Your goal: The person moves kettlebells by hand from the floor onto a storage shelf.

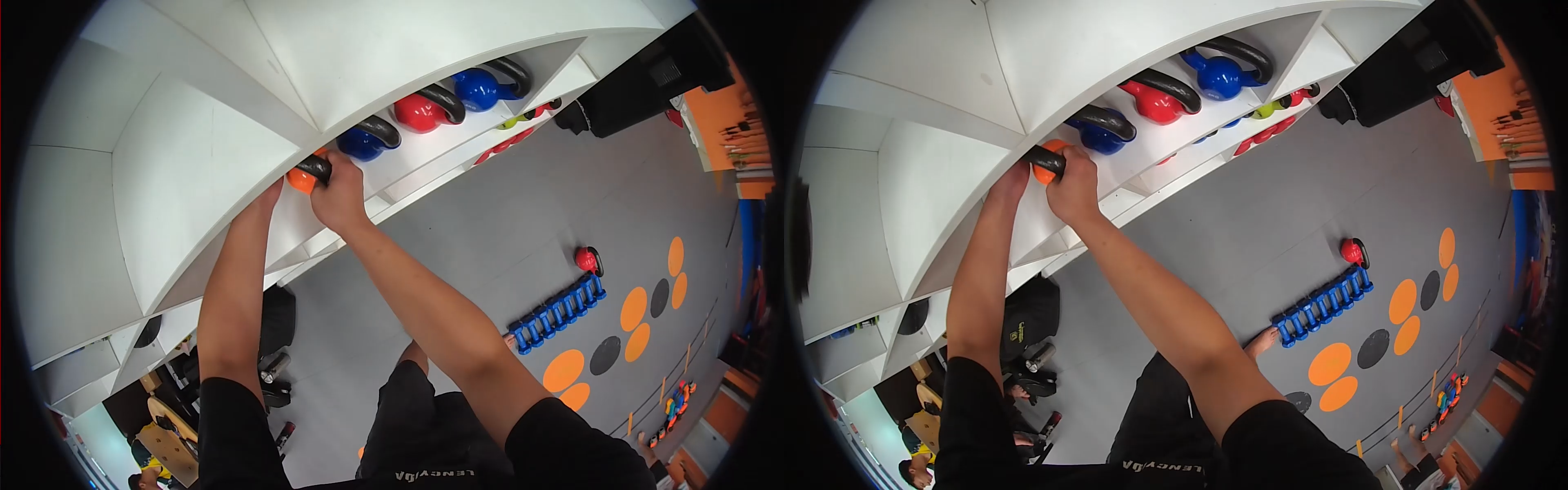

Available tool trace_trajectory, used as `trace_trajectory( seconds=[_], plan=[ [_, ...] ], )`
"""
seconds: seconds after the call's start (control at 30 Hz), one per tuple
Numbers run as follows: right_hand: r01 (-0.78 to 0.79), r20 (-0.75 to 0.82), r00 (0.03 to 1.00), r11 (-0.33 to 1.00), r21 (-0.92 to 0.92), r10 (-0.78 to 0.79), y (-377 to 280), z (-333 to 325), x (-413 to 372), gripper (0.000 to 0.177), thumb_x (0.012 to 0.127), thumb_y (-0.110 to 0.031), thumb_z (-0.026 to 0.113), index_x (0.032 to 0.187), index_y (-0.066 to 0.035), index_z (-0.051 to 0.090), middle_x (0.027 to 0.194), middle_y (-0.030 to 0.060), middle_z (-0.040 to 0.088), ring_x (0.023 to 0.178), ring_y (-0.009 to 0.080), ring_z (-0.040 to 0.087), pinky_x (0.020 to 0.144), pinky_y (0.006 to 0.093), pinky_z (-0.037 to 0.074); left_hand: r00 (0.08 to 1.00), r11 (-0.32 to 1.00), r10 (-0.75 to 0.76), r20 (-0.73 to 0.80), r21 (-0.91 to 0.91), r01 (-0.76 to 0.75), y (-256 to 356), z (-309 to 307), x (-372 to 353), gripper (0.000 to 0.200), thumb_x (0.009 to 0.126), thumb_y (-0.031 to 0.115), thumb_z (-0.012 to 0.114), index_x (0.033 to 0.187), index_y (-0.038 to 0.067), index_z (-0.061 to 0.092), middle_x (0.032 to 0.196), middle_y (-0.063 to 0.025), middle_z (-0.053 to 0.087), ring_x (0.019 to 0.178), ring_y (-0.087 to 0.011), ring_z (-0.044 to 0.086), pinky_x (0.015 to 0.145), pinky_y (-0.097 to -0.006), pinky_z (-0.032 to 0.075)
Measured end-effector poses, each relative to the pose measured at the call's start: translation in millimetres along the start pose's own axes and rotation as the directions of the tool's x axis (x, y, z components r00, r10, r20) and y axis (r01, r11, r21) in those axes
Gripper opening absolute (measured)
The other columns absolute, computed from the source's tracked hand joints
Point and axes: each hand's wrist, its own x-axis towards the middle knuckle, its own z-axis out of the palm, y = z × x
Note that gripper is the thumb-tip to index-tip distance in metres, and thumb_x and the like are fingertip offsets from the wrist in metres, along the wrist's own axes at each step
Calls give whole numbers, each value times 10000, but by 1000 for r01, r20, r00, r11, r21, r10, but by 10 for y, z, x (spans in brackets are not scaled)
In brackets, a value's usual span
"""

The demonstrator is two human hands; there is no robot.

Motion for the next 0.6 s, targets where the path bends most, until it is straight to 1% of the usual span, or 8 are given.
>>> trace_trajectory(
  seconds=[0.03,0.13,0.23,0.3,0.43,0.5,0.57,0.6],
  plan=[
    [-3,2,1000,1000,9,3,33,40,12,307,698,110,534,983,37,623,921,253,647,885,427,628,777,411,499,1000,1000,-17,13,-19,17,44,0,5,264,980,231,553,1199,83,551,1172,-73,589,1062,-214,598,933,-344,532],
    [11,-3,1000,999,36,-11,115,118,85,334,700,116,537,1009,30,630,965,244,653,929,423,628,809,406,501,984,999,45,174,-38,-39,70,84,-23,360,936,222,632,1269,109,554,1236,-42,594,1177,-188,539,1050,-370,428],
    [40,-6,999,999,36,-40,140,134,91,348,710,120,543,1032,22,630,1013,238,652,966,417,628,828,407,503,969,1000,22,245,10,-25,45,-54,33,399,937,226,630,1307,107,541,1266,-38,588,1210,-191,529,1055,-365,423],
    [75,29,997,997,-9,-75,159,80,75,350,721,121,549,1046,18,627,1047,237,648,986,414,626,830,414,506,981,999,-44,191,7,44,-35,-165,93,395,938,219,628,1304,100,543,1260,-39,592,1201,-191,531,1055,-361,419],
    [55,118,991,998,38,-59,171,-21,116,364,731,114,579,1082,21,607,1040,236,638,981,408,628,824,416,517,986,994,-113,119,11,113,-125,-459,235,359,952,190,599,1290,78,550,1238,-58,601,1182,-189,537,1050,-361,412],
    [29,125,992,999,26,-32,217,-67,112,384,740,105,603,1114,20,590,1052,231,628,976,409,629,819,415,525,994,990,-110,28,90,107,-275,-601,273,347,954,149,591,1286,59,547,1229,-72,600,1178,-190,536,1047,-366,411],
    [48,116,992,998,47,-53,333,-31,66,439,744,80,638,1170,10,555,1121,221,596,1018,402,612,836,401,526,996,970,-80,-42,227,87,-272,-419,105,354,953,110,587,1296,41,534,1238,-84,589,1180,-195,533,1047,-366,409],
    [60,113,991,997,57,-66,349,-39,49,471,747,68,655,1198,5,538,1156,216,580,1038,398,604,844,394,526,997,944,-47,-65,324,65,-185,-126,-149,367,951,91,588,1308,32,523,1252,-88,577,1184,-198,530,1049,-364,407]
  ],
)
